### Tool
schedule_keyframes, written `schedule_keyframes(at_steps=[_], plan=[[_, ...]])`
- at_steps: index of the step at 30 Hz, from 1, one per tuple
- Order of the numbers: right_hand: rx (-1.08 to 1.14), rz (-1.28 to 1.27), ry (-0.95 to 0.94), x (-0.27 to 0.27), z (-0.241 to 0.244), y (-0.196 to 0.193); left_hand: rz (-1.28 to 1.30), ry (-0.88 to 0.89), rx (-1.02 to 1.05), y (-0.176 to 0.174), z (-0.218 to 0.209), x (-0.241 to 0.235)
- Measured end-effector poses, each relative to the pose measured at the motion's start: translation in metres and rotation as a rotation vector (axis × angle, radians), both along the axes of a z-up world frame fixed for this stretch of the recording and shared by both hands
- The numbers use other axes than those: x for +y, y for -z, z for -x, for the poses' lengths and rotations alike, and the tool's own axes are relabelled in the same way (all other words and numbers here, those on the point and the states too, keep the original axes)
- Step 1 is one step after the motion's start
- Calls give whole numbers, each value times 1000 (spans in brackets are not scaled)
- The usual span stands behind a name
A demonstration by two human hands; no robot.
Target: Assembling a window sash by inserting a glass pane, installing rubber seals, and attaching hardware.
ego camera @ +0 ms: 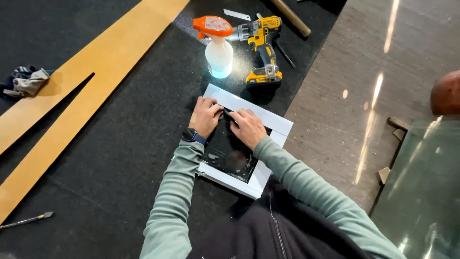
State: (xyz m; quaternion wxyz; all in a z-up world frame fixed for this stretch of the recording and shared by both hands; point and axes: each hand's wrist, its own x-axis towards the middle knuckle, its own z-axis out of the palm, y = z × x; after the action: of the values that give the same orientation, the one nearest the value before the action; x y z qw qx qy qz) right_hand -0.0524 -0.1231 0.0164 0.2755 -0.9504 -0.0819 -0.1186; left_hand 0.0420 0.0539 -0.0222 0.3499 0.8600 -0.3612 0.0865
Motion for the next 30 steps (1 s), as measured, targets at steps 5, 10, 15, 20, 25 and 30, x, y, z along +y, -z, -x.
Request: schedule_keyframes(at_steps=[5,10,15,20,25,30], plan=[[-10,57,-11,-2,-1,1,12,-52,26,7,0,6],[15,85,-4,-7,-12,-11,-104,-201,-209,-18,0,0],[-107,-123,74,-24,-27,26,18,-156,84,33,-11,5],[84,-114,83,-19,-46,31,58,-163,94,31,-14,0],[37,17,50,-6,-48,27,7,-194,94,18,-5,0],[-7,130,86,4,-53,21,-49,-215,99,20,-4,-1]])
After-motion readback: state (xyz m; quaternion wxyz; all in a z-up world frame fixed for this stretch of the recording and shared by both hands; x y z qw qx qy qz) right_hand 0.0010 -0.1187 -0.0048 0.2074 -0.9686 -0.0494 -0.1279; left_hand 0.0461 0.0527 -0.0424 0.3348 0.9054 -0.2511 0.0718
